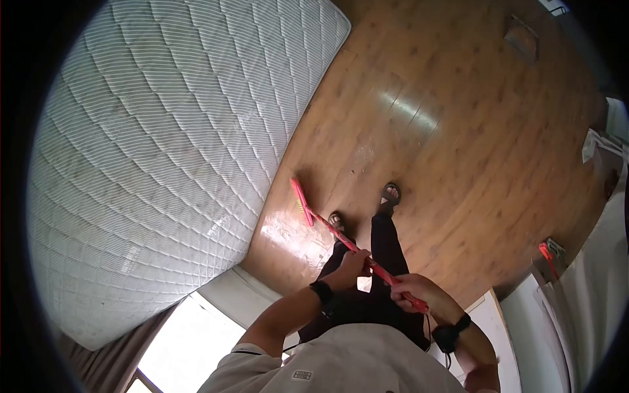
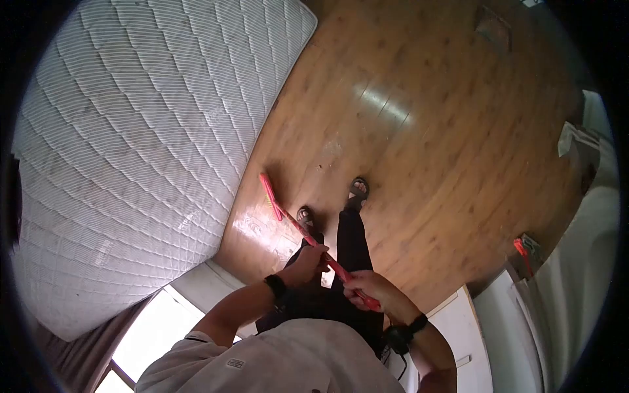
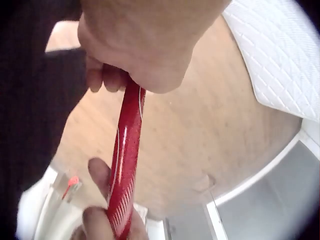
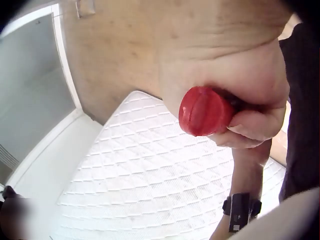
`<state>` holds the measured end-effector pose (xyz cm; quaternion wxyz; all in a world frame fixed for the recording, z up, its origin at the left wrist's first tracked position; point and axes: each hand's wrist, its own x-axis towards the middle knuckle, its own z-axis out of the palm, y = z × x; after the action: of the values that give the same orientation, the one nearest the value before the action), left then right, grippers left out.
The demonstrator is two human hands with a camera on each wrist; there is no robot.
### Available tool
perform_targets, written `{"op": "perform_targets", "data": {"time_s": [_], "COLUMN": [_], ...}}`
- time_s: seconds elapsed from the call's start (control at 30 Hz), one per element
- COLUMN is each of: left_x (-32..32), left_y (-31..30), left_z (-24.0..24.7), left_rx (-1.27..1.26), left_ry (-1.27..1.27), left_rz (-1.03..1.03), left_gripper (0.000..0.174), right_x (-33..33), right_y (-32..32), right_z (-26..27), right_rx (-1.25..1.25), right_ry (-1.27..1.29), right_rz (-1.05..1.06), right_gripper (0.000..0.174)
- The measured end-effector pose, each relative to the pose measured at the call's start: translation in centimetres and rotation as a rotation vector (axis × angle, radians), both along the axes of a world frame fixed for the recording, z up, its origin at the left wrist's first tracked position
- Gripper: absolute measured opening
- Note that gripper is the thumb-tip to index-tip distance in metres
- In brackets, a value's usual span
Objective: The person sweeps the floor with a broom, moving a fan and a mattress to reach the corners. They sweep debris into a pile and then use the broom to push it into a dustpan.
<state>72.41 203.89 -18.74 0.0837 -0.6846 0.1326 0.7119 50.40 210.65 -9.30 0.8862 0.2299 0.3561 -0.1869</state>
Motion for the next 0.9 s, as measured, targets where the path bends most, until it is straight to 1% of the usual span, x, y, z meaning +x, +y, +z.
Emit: {"op": "perform_targets", "data": {"time_s": [0.03, 0.1, 0.13, 0.17, 0.2, 0.27, 0.3, 0.33, 0.37, 0.4, 0.43, 0.5, 0.53, 0.6, 0.63, 0.7, 0.73, 0.77, 0.83, 0.9], "left_x": [0.7, 0.9, -0.6, -2.5, -4.6, -9.1, -12.1, -14.6, -16.9, -18.8, -20.4, -22.5, -23.0, -23.3, -22.8, -21.4, -20.4, -19.2, -16.6, -13.6], "left_y": [-0.6, -1.6, -2.1, -2.4, -2.5, -2.2, -2.4, -2.7, -2.8, -2.8, -2.7, -2.8, -3.0, -3.6, -3.9, -4.2, -4.5, -5.4, -7.8, -10.2], "left_z": [-1.2, -3.6, -4.0, -4.0, -3.8, -3.1, -1.9, -0.6, 0.5, 1.5, 2.0, 3.6, 4.7, 7.5, 8.3, 9.8, 9.8, 10.1, 10.4, 9.7], "left_rx": [0.027, 0.067, 0.092, 0.110, 0.123, 0.089, 0.105, 0.107, 0.110, 0.116, 0.131, 0.138, 0.124, 0.094, 0.080, 0.015, -0.031, -0.036, -0.100, -0.149], "left_ry": [-0.006, 0.041, 0.033, 0.056, 0.081, 0.256, 0.285, 0.383, 0.434, 0.485, 0.541, 0.610, 0.621, 0.616, 0.618, 0.609, 0.621, 0.626, 0.556, 0.487], "left_rz": [0.004, -0.021, 0.007, -0.027, -0.061, -0.080, -0.071, -0.073, -0.062, -0.053, -0.055, -0.058, -0.101, -0.175, -0.179, -0.233, -0.197, -0.209, -0.213, -0.267], "left_gripper": [0.032, 0.033, 0.032, 0.032, 0.031, 0.029, 0.030, 0.030, 0.030, 0.029, 0.028, 0.027, 0.026, 0.025, 0.025, 0.025, 0.025, 0.025, 0.026, 0.029], "right_x": [0.7, 0.0, -0.4, -1.9, -4.1, -8.1, -9.6, -11.0, -12.2, -13.0, -13.4, -13.7, -13.3, -12.2, -11.3, -9.5, -8.7, -7.9, -6.2, -4.7], "right_y": [-0.6, -1.5, -1.9, -2.3, -2.7, -3.1, -3.4, -3.7, -4.0, -4.1, -4.0, -3.4, -3.2, -2.4, -1.7, -1.1, -0.8, -1.2, -2.6, -4.2], "right_z": [-1.5, -2.5, -2.8, -2.1, -0.4, 3.9, 6.5, 9.0, 11.0, 12.8, 14.2, 16.7, 17.9, 19.9, 20.6, 21.4, 21.4, 21.2, 20.6, 18.9], "right_rx": [0.027, 0.046, 0.059, 0.053, 0.043, -0.022, 0.030, 0.081, 0.061, 0.045, 0.041, 0.085, 0.076, 0.086, 0.077, -0.014, -0.039, -0.043, -0.012, -0.018], "right_ry": [-0.004, 0.001, 0.009, 0.055, 0.102, 0.205, 0.319, 0.436, 0.477, 0.516, 0.529, 0.675, 0.684, 0.717, 0.709, 0.709, 0.670, 0.675, 0.553, 0.431], "right_rz": [0.016, -0.012, -0.040, -0.001, 0.037, 0.019, 0.035, 0.052, 0.053, 0.053, 0.058, 0.056, 0.058, -0.041, -0.081, -0.069, -0.104, -0.116, -0.246, -0.316], "right_gripper": [0.009, 0.012, 0.020, 0.020, 0.020, 0.022, 0.024, 0.026, 0.020, 0.015, 0.015, 0.024, 0.024, 0.034, 0.040, 0.042, 0.044, 0.044, 0.043, 0.038]}}
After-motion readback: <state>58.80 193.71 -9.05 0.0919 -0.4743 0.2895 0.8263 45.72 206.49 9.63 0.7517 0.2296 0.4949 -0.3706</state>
